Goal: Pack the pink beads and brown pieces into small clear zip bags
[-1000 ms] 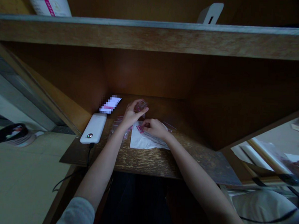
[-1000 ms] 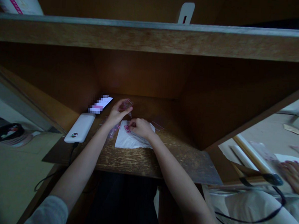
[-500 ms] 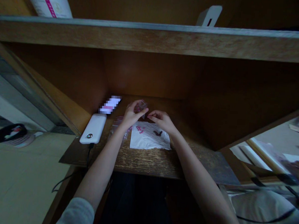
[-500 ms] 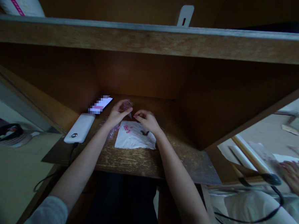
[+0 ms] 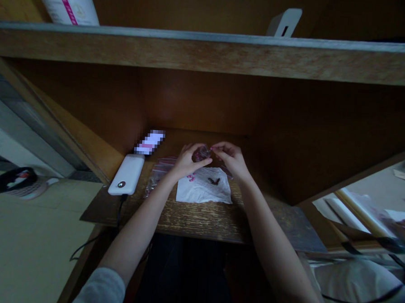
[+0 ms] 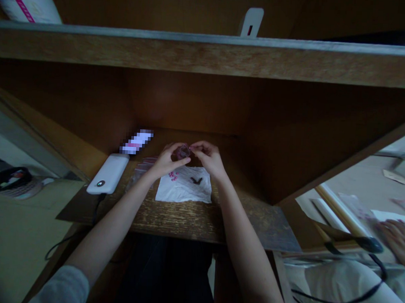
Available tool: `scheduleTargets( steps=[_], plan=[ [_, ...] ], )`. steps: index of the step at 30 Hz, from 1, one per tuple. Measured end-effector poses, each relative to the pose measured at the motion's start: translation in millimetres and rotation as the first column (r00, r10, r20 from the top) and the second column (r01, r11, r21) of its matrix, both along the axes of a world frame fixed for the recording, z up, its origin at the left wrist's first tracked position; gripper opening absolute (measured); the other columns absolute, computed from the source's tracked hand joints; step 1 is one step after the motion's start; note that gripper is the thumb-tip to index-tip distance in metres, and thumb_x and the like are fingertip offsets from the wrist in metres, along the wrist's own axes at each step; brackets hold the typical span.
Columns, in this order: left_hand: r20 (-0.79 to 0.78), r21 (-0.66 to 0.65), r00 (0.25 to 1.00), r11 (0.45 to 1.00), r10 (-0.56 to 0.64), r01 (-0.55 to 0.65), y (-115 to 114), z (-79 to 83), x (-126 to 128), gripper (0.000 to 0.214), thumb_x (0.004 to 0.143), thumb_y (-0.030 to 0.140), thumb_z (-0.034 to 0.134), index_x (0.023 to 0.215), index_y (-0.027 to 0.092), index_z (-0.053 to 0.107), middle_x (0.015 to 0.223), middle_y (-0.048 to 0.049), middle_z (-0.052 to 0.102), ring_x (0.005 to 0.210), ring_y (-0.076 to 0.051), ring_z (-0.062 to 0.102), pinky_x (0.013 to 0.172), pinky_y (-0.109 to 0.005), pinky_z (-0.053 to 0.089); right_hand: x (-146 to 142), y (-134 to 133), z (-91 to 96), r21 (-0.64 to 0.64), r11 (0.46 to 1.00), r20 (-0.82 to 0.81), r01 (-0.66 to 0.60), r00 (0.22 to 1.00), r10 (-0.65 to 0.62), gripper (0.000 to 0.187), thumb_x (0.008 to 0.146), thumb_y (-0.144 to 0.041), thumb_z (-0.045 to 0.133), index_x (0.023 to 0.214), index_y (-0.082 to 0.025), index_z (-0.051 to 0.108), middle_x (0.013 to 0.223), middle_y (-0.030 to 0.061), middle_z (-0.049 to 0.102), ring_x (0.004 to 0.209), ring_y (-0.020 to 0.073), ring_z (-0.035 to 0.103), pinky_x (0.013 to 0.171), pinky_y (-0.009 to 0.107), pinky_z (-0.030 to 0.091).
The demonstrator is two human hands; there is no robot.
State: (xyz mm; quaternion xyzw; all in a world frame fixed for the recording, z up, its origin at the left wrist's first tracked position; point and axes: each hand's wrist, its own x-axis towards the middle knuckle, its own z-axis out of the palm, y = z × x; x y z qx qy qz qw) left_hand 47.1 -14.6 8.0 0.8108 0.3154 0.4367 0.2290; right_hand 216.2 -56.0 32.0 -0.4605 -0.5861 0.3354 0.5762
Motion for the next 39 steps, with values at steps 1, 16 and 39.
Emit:
scheduleTargets(
  steps=[1, 16, 39],
  plan=[
    [-0.007, 0.006, 1.000, 1.000, -0.008, 0.008, -1, 0.5, 1, 0.042, 0.076, 0.042, 0.069, 0.112, 0.024, 0.059, 0.110, -0.0065, 0.063, 0.103, -0.023, 0.056, 0.092, -0.040, 0.044, -1, 0, -0.8, 0.003, 1.000, -0.001, -0.021, 1.000, 0.021, 0.016, 0.074, -0.032, 0.065, 0.079, -0.017, 0.065, 0.076, 0.0024, 0.064, 0.066, 0.0130, 0.055, 0.062, 0.026, 0.043],
    [0.247, -0.169, 0.969, 0.983, -0.026, 0.070, 13, -5.6, -4, 0.045, 0.076, 0.041, 0.069, 0.116, 0.024, 0.058, 0.113, -0.0080, 0.064, 0.102, -0.022, 0.061, 0.091, -0.038, 0.047, 13, -6, 5.4, -0.028, 0.999, 0.184, -0.018, 0.983, 0.023, 0.018, 0.076, -0.033, 0.060, 0.083, -0.017, 0.065, 0.080, 0.0039, 0.066, 0.073, 0.0150, 0.058, 0.066, 0.027, 0.044],
    [0.402, -0.263, 0.916, 0.960, 0.017, 0.097, 18, -1.7, -6, 0.038, 0.076, 0.034, 0.070, 0.110, 0.021, 0.059, 0.114, -0.0085, 0.064, 0.103, -0.020, 0.062, 0.089, -0.035, 0.049, 25, 4, -23.5, -0.492, 0.834, 0.566, -0.250, 0.635, 0.525, 0.008, 0.064, -0.024, 0.068, 0.065, -0.016, 0.070, 0.057, -0.0012, 0.064, 0.051, 0.0103, 0.052, 0.048, 0.021, 0.034]
  ],
)
